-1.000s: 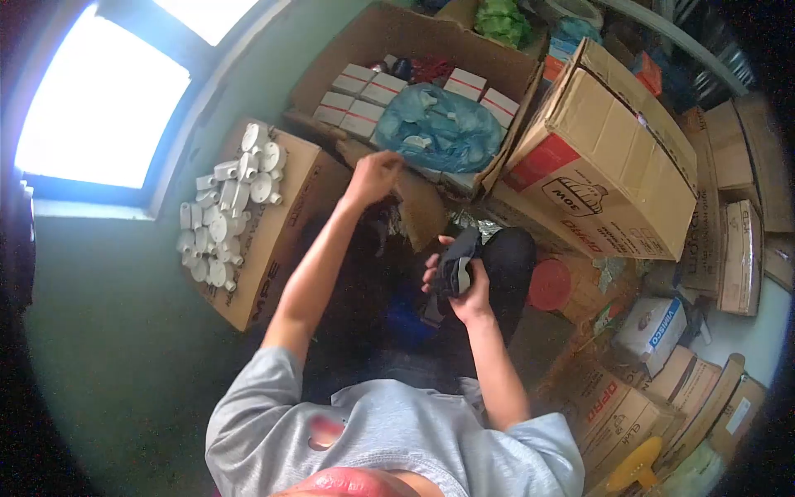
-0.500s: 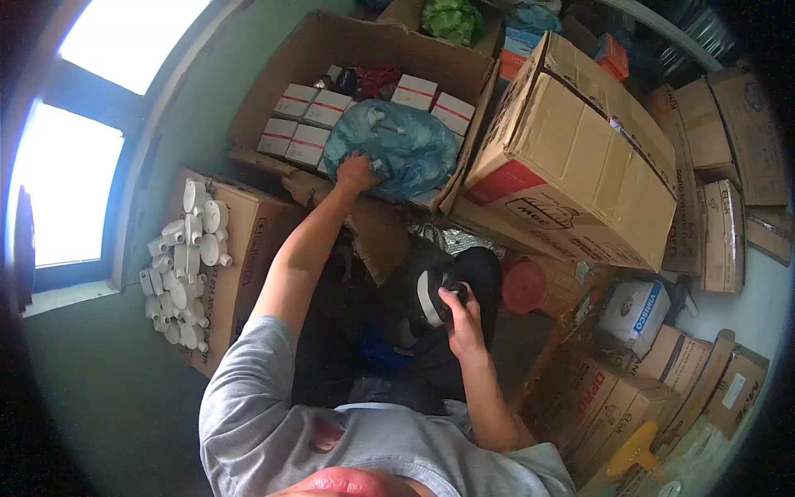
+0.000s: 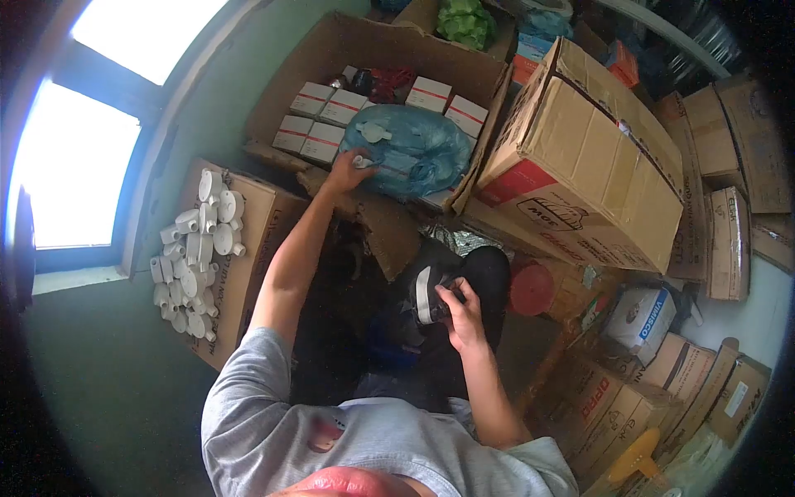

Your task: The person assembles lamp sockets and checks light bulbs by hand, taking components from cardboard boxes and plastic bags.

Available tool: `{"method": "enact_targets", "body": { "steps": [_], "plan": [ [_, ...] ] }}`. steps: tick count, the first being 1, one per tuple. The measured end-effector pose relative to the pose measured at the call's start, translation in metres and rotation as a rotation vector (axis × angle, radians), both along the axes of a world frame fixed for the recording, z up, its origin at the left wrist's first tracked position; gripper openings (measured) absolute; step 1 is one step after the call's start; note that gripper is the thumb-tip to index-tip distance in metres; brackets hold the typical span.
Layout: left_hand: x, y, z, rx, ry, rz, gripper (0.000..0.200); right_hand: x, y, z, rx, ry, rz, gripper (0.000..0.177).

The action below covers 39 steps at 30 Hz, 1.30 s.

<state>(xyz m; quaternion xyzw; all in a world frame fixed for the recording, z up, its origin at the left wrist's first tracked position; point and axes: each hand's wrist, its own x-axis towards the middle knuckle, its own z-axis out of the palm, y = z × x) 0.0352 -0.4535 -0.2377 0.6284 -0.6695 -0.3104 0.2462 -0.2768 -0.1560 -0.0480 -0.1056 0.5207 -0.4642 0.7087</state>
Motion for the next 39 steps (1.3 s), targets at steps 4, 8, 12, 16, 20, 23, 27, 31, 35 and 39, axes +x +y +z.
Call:
{"method": "enact_targets", "body": {
  "steps": [4, 8, 12, 16, 20, 23, 27, 31, 35, 39],
  "plan": [
    [0.014, 0.025, 0.038, -0.07, 0.197, -0.148, 0.053, 0.005, 0.005, 0.005, -0.032, -0.008, 0.028, 0.019],
    [0.021, 0.049, 0.055, 0.087, 0.347, 0.027, 0.049, 0.006, 0.014, 0.006, -0.042, 0.008, 0.018, 0.019],
    [0.026, 0.067, 0.069, 0.091, 0.477, 0.13, 0.048, 0.01, 0.022, 0.012, -0.063, -0.012, -0.031, 0.028],
    [0.016, 0.089, 0.103, -0.002, 0.653, 0.241, 0.049, 0.006, 0.032, 0.01, -0.094, -0.059, -0.033, 0.045],
    [0.007, 0.099, 0.109, -0.421, 0.412, 0.294, 0.048, 0.008, 0.036, 0.018, -0.13, -0.027, -0.049, 0.044],
    [-0.003, 0.126, 0.145, -0.662, 0.405, 0.368, 0.04, 0.011, 0.038, 0.026, -0.182, 0.023, -0.125, 0.043],
    [-0.015, 0.188, 0.18, -0.452, 0.852, 0.409, 0.036, 0.021, 0.031, 0.04, -0.398, 0.257, -0.309, 0.031],
    [-0.064, 0.264, 0.202, -0.225, 1.422, 0.257, 0.048, 0.042, 0.028, 0.057, -0.787, 0.701, -0.243, 0.019],
    [-0.106, 0.301, 0.246, -0.18, 1.448, 0.264, 0.057, 0.077, 0.021, 0.084, -1.459, 0.708, 0.299, 0.027],
    [-0.118, 0.322, 0.287, -0.25, 1.46, 0.228, 0.062, 0.108, 0.018, 0.11, -1.386, 0.789, 0.049, 0.038]
  ]
}}
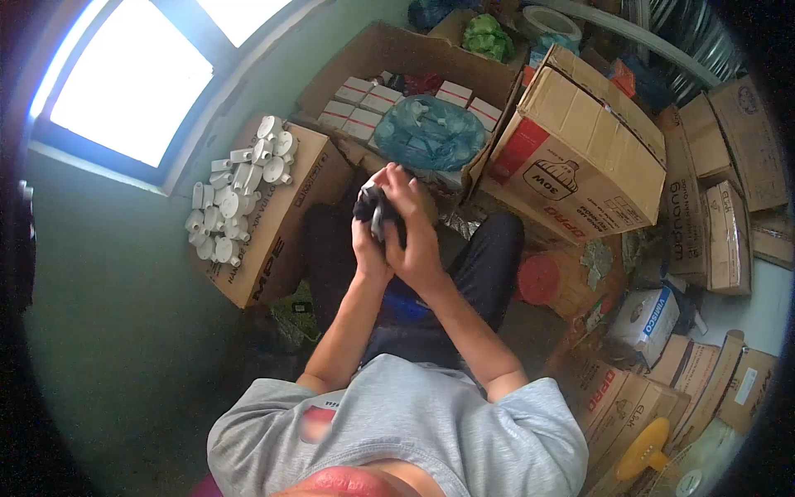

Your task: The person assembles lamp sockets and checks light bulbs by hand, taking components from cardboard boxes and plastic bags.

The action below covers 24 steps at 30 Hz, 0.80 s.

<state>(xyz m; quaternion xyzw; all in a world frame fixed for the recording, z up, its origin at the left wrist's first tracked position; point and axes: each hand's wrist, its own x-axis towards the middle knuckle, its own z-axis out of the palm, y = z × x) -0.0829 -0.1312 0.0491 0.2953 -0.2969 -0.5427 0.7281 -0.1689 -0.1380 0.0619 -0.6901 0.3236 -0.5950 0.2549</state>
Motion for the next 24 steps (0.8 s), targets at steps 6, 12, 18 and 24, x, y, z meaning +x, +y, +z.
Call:
{"method": "enact_targets", "body": {
  "steps": [6, 12, 18, 24],
  "plan": [
    [0.013, 0.011, 0.021, -0.138, -0.248, 0.053, 0.07, 0.005, 0.016, 0.013, 0.412, -0.157, 0.121, 0.05],
    [0.012, 0.018, 0.056, -0.107, -0.081, -0.079, 0.071, 0.006, 0.022, 0.033, -0.022, 0.115, 0.059, 0.051],
    [0.023, 0.034, 0.056, -0.25, -0.461, 0.015, 0.06, 0.009, 0.035, 0.026, 0.397, -0.222, 0.115, 0.047],
    [0.021, 0.021, 0.047, -0.175, -0.265, 0.06, 0.057, 0.006, 0.037, 0.022, 0.506, -0.272, 0.199, 0.047]
  ]
}}
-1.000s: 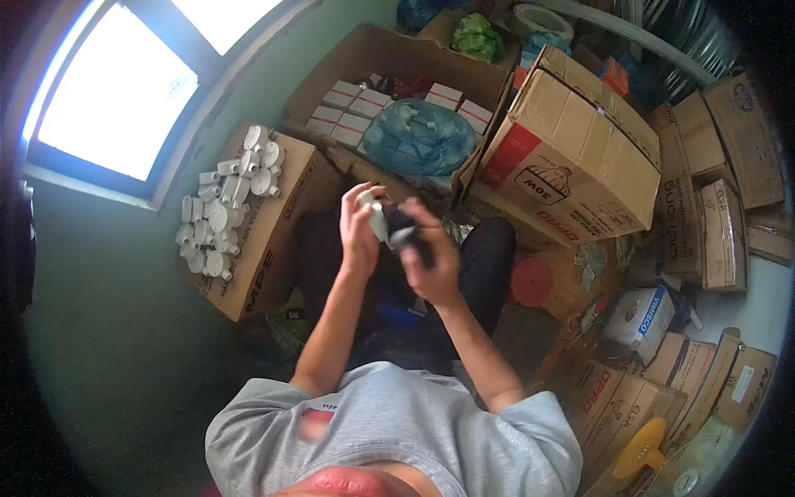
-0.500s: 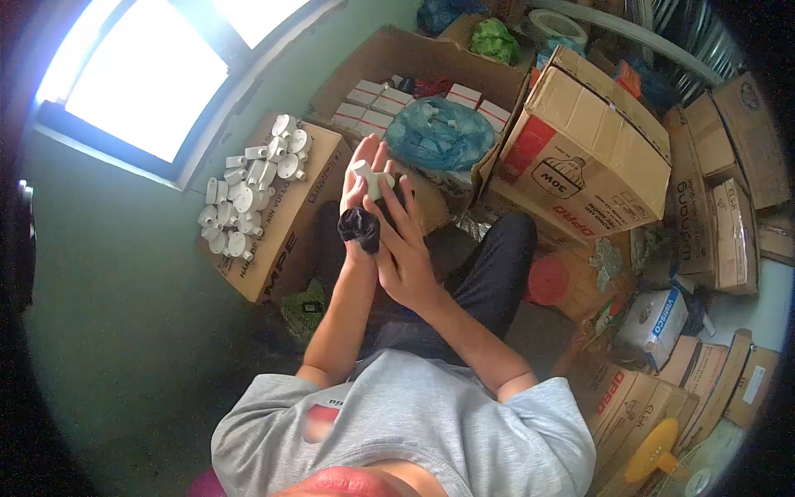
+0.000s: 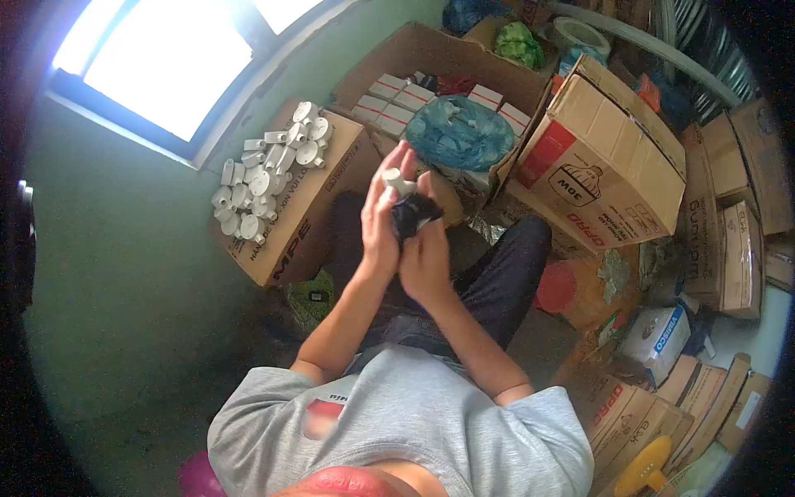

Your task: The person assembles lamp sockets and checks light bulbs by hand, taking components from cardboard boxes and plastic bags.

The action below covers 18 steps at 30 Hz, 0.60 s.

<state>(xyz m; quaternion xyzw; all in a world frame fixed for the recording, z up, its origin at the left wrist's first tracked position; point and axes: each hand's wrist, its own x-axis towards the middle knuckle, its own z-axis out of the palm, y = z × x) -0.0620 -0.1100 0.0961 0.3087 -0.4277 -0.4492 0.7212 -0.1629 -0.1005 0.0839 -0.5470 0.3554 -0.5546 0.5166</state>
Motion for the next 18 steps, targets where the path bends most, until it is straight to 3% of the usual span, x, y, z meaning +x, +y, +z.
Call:
{"method": "enact_targets", "body": {
  "steps": [3, 4, 6, 7, 9, 11, 13, 15, 16, 18],
  "plan": [
    [-0.008, 0.019, -0.013, -0.031, -0.224, -0.067, 0.055, -0.007, -0.022, -0.004, 0.097, -0.151, 0.011, 0.045],
    [-0.015, 0.029, -0.02, 0.073, -0.142, -0.099, 0.054, -0.007, -0.026, -0.007, 0.132, -0.203, 0.014, 0.044],
    [-0.009, 0.022, -0.03, -0.029, -0.355, -0.017, 0.053, -0.002, -0.023, -0.023, 0.158, -0.27, -0.005, 0.037],
    [-0.001, 0.014, -0.031, -0.054, -0.418, -0.003, 0.052, -0.002, -0.022, -0.034, 0.139, -0.095, -0.07, 0.031],
    [0.015, -0.002, -0.027, -0.051, -0.299, 0.043, 0.049, -0.001, -0.003, -0.024, 0.128, 0.293, -0.114, 0.029],
    [0.008, -0.013, -0.022, 0.053, 0.134, 0.074, 0.043, 0.009, 0.01, -0.018, -0.014, 0.359, -0.166, 0.02],
    [0.011, -0.014, -0.025, 0.071, 0.086, 0.075, 0.04, 0.011, 0.012, -0.014, -0.238, 0.407, -0.233, 0.013],
    [0.006, -0.003, -0.028, 0.087, -0.083, 0.088, 0.039, 0.004, 0.001, -0.011, -0.207, 0.446, -0.256, 0.017],
    [-0.001, 0.006, -0.046, 0.185, -0.065, -0.001, 0.044, 0.003, -0.008, -0.003, -0.176, 0.334, -0.273, 0.022],
    [-0.017, 0.023, -0.062, 0.223, 0.025, 0.031, 0.042, -0.001, -0.023, 0.011, -0.16, 0.217, -0.258, 0.038]
  ]
}}
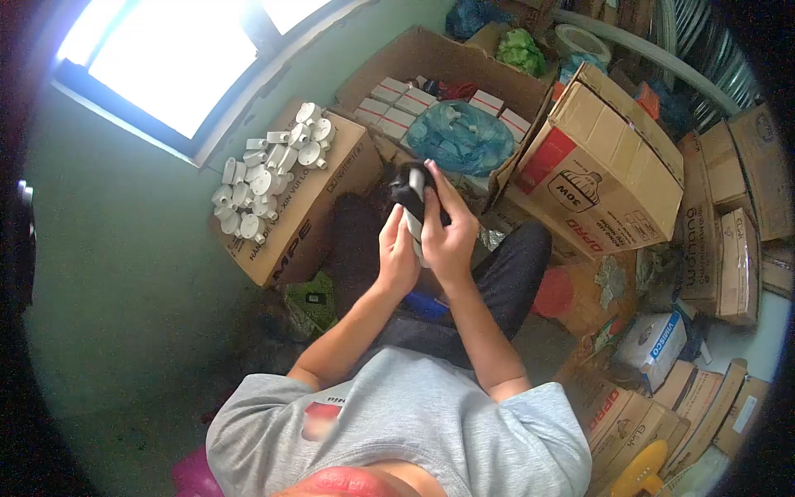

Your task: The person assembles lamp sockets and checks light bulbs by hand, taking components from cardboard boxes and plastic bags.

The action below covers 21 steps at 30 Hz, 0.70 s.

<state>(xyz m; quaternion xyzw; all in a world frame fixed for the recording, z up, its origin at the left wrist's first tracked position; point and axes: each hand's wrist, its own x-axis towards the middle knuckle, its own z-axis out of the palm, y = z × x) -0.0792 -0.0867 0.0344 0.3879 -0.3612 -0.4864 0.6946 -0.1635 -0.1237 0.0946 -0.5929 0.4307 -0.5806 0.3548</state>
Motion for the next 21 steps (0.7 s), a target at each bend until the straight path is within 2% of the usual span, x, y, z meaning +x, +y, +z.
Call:
{"method": "enact_targets", "body": {
  "steps": [4, 7, 11, 13, 16, 17, 18, 21],
  "plan": [
    [0.004, -0.01, 0.004, 0.088, 0.238, 0.127, 0.037, 0.013, 0.001, -0.011, -0.087, 0.079, 0.029, 0.04],
    [0.004, -0.004, 0.006, 0.1, 0.326, 0.152, 0.038, 0.02, 0.011, -0.006, -0.027, 0.044, 0.01, 0.041],
    [-0.002, -0.006, 0.008, -0.057, 0.222, 0.285, 0.042, 0.022, 0.02, -0.013, 0.023, 0.012, -0.013, 0.04],
    [0.003, -0.012, 0.014, -0.015, 0.187, 0.35, 0.041, 0.02, 0.026, -0.019, 0.172, 0.025, -0.019, 0.038],
    [0.014, -0.026, 0.035, -0.095, 0.022, 0.436, 0.035, 0.017, 0.039, -0.022, 0.295, 0.027, -0.005, 0.032],
    [0.021, -0.035, 0.033, -0.076, 0.047, 0.469, 0.032, 0.016, 0.044, -0.022, 0.354, 0.05, 0.01, 0.031],
    [0.028, -0.04, 0.036, -0.081, 0.11, 0.448, 0.033, 0.018, 0.048, -0.027, 0.277, 0.049, -0.015, 0.03],
    [0.04, -0.047, 0.04, -0.095, 0.239, 0.402, 0.032, 0.009, 0.042, -0.034, 0.302, 0.042, -0.011, 0.028]
  ]
}}
